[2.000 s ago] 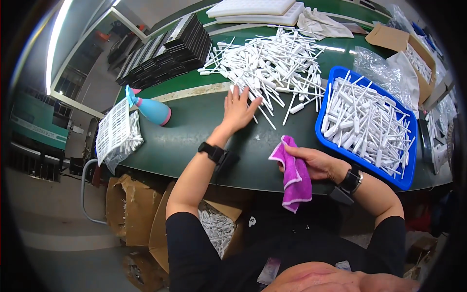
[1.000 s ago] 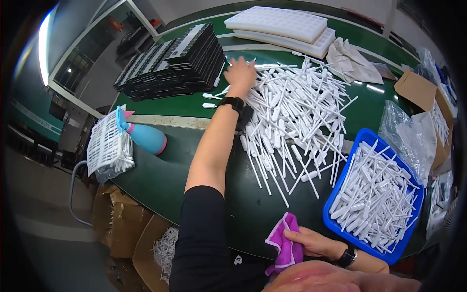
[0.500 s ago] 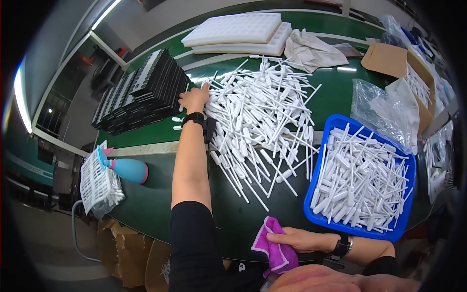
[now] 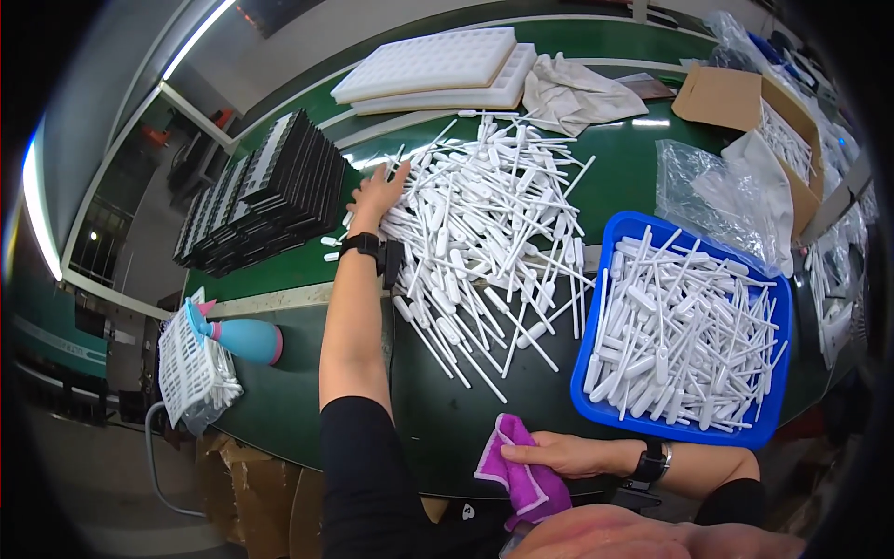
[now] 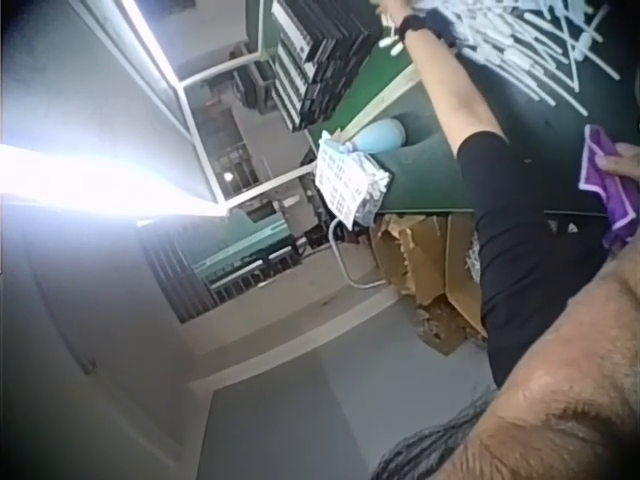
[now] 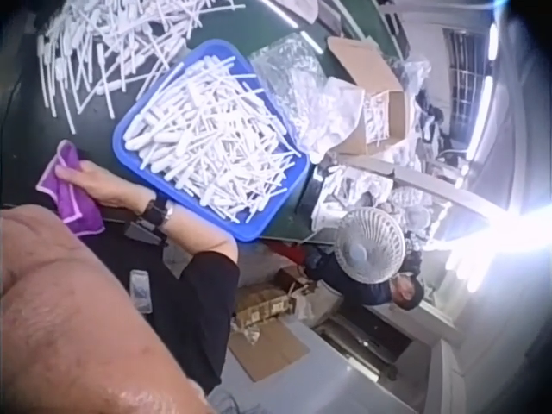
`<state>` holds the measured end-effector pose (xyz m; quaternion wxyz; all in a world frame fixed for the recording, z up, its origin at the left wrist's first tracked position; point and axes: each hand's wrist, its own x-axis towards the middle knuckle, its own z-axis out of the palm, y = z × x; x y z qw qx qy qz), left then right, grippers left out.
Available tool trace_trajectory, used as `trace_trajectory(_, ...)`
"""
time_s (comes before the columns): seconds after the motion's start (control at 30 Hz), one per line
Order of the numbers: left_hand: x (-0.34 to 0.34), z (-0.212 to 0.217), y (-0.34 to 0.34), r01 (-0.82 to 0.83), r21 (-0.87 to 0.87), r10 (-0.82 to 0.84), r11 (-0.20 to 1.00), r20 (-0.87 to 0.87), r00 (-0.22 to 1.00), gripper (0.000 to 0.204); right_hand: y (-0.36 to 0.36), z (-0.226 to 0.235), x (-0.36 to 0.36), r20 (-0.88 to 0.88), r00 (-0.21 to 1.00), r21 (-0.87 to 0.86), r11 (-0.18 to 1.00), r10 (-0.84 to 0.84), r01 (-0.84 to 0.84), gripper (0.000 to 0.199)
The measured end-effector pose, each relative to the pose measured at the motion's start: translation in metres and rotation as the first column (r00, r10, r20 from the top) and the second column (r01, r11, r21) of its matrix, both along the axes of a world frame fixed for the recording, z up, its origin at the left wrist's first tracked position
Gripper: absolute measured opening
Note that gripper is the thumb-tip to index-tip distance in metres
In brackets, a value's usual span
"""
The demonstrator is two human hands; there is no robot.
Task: The person picks up a white plastic swab from a pile, wipes it with a purple cloth, and places it into a blue tray, repeating the process for several swabs.
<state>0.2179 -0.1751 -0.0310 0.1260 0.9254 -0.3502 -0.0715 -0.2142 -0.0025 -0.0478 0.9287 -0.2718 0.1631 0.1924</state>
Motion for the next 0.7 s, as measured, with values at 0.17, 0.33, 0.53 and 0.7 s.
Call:
trace_trajectory(0.17,-0.046,0.0,-0.012,0.267,0.012,-0.267,0.964,-0.038,0.963,0.071,-0.004,0.0,-0.001,-0.005,1.0,-0.004,1.0,-0.025,0.025,0.042)
trace_trajectory(0.33,-0.053,-0.006,-0.012,0.688,0.087,-0.686,0.721,0.229,0.69,0.051,-0.008,-0.002,-0.009,0.097,0.989,-0.046,0.992,-0.109,0.114,0.043)
trace_trajectory(0.53,-0.041,-0.006,-0.003,0.731,-0.079,-0.655,0.677,0.389,0.648,0.053,0.01,-0.022,-0.002,0.282,0.958,-0.035,0.997,-0.058,0.071,0.048)
trace_trajectory(0.7,-0.075,0.044,-0.022,0.742,0.094,-0.738,0.663,-0.08,0.67,0.055,0.005,-0.026,-0.011,0.356,0.929,-0.093,0.986,-0.099,0.14,0.043)
